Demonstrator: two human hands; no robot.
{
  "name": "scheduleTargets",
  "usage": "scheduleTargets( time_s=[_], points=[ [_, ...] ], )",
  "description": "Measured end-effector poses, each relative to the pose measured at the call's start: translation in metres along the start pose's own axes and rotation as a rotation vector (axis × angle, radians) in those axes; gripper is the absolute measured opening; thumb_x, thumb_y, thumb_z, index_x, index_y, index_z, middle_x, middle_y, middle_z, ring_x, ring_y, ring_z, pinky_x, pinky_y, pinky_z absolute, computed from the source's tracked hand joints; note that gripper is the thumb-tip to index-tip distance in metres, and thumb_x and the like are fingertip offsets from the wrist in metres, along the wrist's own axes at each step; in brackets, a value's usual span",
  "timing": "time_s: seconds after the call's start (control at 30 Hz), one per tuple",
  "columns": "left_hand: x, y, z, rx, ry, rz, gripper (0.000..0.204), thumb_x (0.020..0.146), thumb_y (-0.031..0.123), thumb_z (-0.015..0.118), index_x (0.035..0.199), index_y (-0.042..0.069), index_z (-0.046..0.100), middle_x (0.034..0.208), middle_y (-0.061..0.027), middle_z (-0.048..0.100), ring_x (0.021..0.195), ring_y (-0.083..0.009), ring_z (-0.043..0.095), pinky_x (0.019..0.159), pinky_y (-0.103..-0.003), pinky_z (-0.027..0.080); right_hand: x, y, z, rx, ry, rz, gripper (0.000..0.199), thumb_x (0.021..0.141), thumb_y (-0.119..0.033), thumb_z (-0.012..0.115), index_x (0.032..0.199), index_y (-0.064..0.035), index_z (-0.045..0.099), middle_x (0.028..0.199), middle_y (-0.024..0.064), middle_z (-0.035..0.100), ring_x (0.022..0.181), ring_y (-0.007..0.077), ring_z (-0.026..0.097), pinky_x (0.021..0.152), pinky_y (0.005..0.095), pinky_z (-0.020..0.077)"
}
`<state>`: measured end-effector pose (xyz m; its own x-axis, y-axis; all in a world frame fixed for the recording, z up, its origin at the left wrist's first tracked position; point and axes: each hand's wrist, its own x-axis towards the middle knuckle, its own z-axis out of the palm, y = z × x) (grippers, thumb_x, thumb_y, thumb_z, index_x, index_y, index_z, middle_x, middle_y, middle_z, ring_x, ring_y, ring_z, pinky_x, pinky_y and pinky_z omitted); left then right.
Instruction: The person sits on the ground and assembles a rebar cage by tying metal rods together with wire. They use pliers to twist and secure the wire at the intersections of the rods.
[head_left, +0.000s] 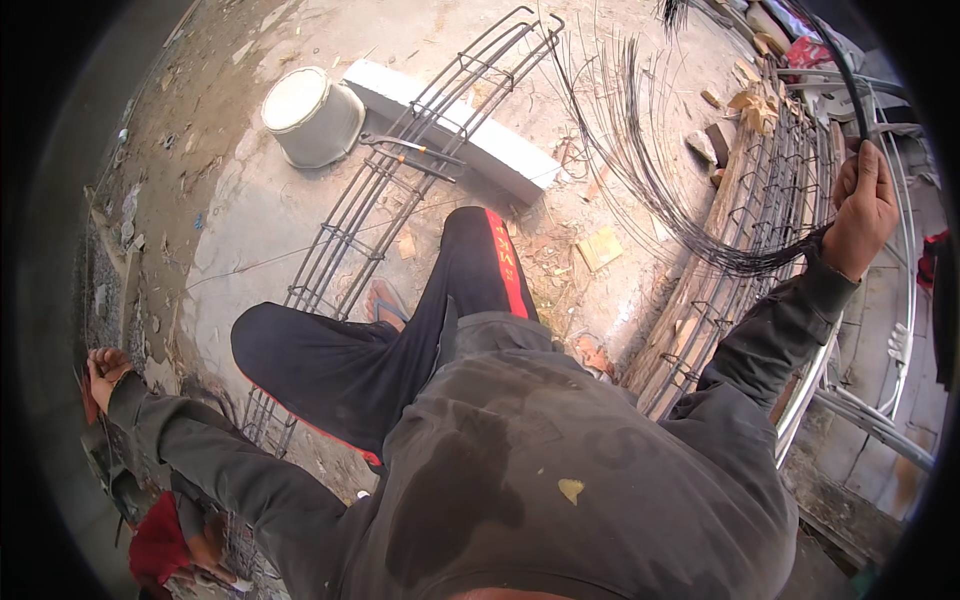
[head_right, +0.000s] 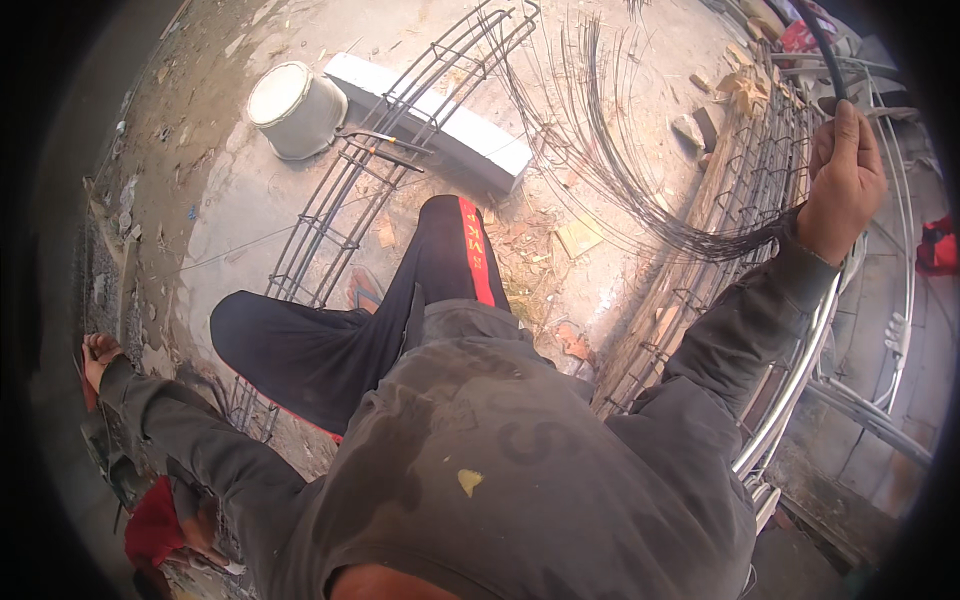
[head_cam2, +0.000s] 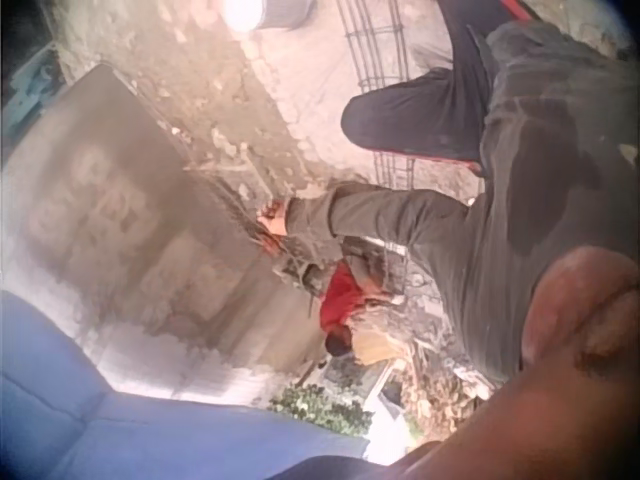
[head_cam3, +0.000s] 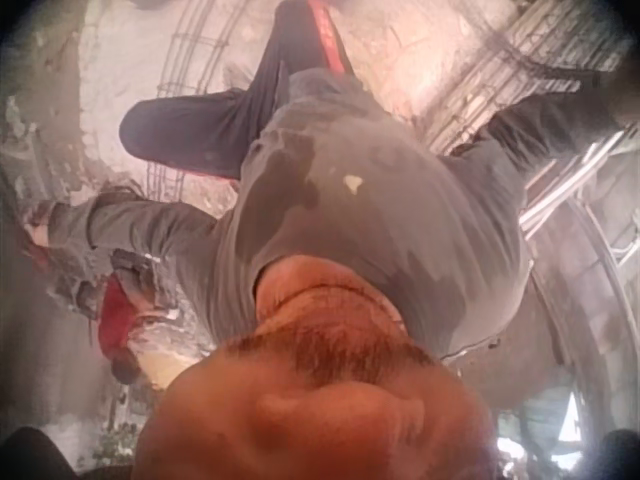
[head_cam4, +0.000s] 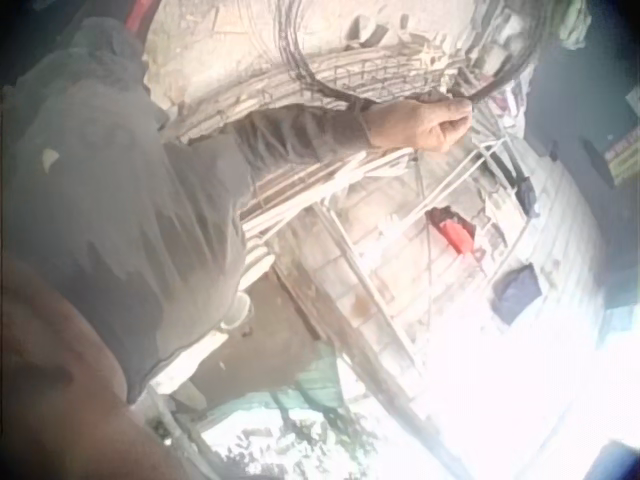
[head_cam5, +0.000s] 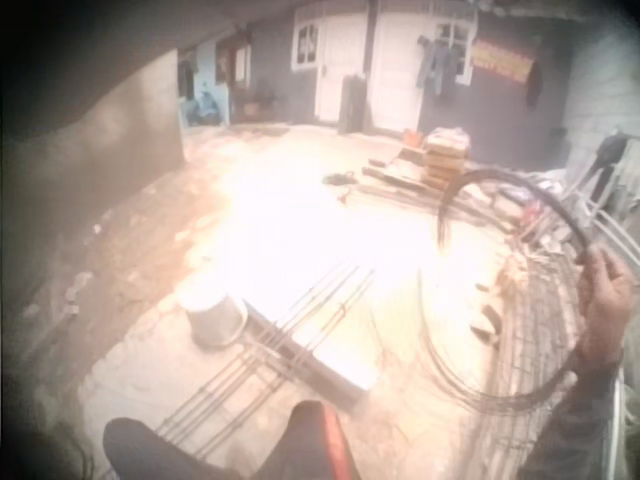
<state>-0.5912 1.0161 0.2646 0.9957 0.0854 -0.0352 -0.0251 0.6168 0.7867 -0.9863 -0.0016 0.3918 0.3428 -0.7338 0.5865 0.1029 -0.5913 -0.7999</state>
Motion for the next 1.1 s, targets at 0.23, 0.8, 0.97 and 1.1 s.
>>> scheduleTargets(
  time_s=[0.23,0.8,0.97,1.1],
  points=[
    [-0.062,-0.084,-0.059,-0.151,0.546,0.247,0.030,0.111,0.026,0.039,0.105,0.005,0.059,0.090,-0.0079,0.059,0.074,-0.0227,0.055,0.062,-0.038,0.051,0.082,0.093,0.002,0.101,0.013,0.338,0.026,0.106,-0.024,0.059,0.110,0.0005,0.066,0.068,-0.0081,0.042,0.053,0.0018,0.031,0.046,0.0209,0.0214],
    [-0.240,-0.288,0.315,-0.294,-0.329,-0.306,0.025,0.111,0.028,0.043,0.116,0.007,0.056,0.104,-0.0083,0.067,0.102,-0.0263,0.069,0.103,-0.050,0.053,-0.008,0.078,0.147,0.544,-0.281,0.500,0.020,0.108,-0.019,0.050,0.106,0.0000,0.057,0.069,-0.0060,0.041,0.052,0.0026,0.031,0.044,0.0208,0.0239],
    [-0.277,-0.321,0.339,-0.008,-0.427,-0.430,0.026,0.111,0.029,0.044,0.113,0.007,0.056,0.110,-0.0108,0.067,0.105,-0.0296,0.069,0.098,-0.052,0.056,-0.028,0.128,0.155,0.524,-0.288,0.609,0.020,0.106,-0.019,0.053,0.103,-0.0010,0.060,0.064,-0.0062,0.042,0.048,0.0019,0.033,0.041,0.0214,0.0227],
    [-0.287,-0.323,0.368,-0.176,-0.453,-0.398,0.025,0.112,0.027,0.041,0.116,0.006,0.053,0.108,-0.0118,0.066,0.106,-0.0310,0.068,0.099,-0.052,0.055,-0.033,0.133,0.164,0.406,-0.080,0.516,0.021,0.106,-0.020,0.053,0.100,-0.0015,0.062,0.065,-0.0048,0.047,0.048,0.0025,0.035,0.041,0.0216,0.0237]
  ],
)
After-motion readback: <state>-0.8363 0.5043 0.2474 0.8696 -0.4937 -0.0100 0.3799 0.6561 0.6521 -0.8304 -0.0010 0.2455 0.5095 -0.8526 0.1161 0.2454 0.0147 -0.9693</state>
